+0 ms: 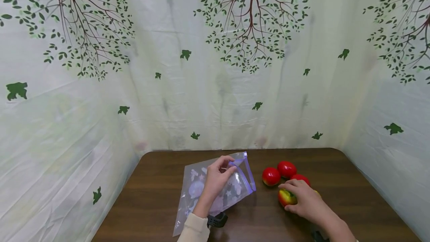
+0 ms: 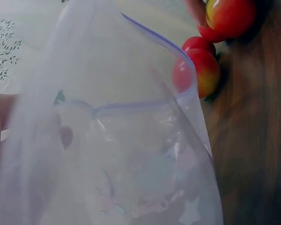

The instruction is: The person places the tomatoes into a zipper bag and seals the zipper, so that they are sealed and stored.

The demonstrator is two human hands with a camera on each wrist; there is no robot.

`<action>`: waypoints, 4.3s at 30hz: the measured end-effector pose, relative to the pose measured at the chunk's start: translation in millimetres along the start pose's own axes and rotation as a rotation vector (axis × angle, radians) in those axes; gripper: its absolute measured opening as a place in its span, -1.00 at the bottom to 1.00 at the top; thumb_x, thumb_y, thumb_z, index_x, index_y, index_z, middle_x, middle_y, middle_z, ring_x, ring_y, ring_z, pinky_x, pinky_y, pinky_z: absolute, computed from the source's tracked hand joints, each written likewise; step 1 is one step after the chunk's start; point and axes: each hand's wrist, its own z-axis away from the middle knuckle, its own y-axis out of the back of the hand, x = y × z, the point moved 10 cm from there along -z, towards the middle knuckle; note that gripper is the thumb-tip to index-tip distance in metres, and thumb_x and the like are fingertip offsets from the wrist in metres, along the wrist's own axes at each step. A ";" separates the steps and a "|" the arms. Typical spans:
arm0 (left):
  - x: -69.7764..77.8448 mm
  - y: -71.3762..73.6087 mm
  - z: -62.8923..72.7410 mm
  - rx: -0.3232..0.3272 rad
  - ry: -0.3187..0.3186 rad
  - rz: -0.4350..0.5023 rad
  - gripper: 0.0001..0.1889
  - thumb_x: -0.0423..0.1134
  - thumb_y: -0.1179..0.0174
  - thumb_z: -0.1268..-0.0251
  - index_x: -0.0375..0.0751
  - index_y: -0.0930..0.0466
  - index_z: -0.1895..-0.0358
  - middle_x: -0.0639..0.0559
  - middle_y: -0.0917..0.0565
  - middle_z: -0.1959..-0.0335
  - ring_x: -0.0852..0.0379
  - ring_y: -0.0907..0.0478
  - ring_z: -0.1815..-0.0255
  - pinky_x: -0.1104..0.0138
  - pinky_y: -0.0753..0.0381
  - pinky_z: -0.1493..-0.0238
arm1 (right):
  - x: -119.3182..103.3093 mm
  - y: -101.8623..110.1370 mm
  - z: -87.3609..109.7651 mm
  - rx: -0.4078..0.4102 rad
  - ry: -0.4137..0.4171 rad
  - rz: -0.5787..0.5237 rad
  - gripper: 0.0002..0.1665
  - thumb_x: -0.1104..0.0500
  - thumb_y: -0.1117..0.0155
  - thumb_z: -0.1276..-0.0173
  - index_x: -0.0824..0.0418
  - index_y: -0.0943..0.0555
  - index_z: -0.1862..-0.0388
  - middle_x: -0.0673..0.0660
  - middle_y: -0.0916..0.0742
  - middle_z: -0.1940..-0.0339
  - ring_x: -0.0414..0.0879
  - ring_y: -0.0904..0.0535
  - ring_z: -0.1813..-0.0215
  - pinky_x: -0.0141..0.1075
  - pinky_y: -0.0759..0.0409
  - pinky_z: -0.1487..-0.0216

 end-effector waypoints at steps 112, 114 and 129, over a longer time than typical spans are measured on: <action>29.6 7.1 -0.3 0.048 -0.069 0.054 -0.84 -0.28 -0.29 -0.39 -0.15 -0.69 0.03 0.02 -0.75 0.12 -0.05 -0.72 0.18 0.32 -0.71 0.16 | -46.7 44.8 -54.9 0.156 -0.063 -0.484 -0.26 -0.27 -0.47 -0.20 -0.23 -0.49 -0.35 0.00 -0.60 -0.25 0.00 -0.52 -0.07 -0.18 -0.61 0.06; 35.1 6.6 0.2 0.055 -0.077 0.056 -0.84 -0.36 -0.28 -0.38 -0.25 -0.68 0.03 -0.09 -0.75 0.12 -0.14 -0.72 0.19 0.34 -0.70 0.17 | -47.8 41.2 -55.8 0.148 -0.071 -0.486 -0.25 -0.26 -0.48 -0.19 -0.22 -0.49 -0.36 -0.01 -0.60 -0.24 -0.01 -0.52 -0.07 -0.18 -0.61 0.06; 68.9 7.1 6.0 0.057 -0.098 0.042 -0.82 -0.46 -0.27 -0.35 -0.35 -0.66 0.02 -0.17 -0.74 0.12 -0.16 -0.71 0.18 0.31 -0.69 0.09 | -59.0 16.3 -60.4 0.080 -0.105 -0.597 -0.23 -0.21 -0.52 -0.17 -0.14 -0.51 -0.35 0.00 -0.63 -0.19 0.01 -0.56 -0.06 -0.18 -0.67 0.07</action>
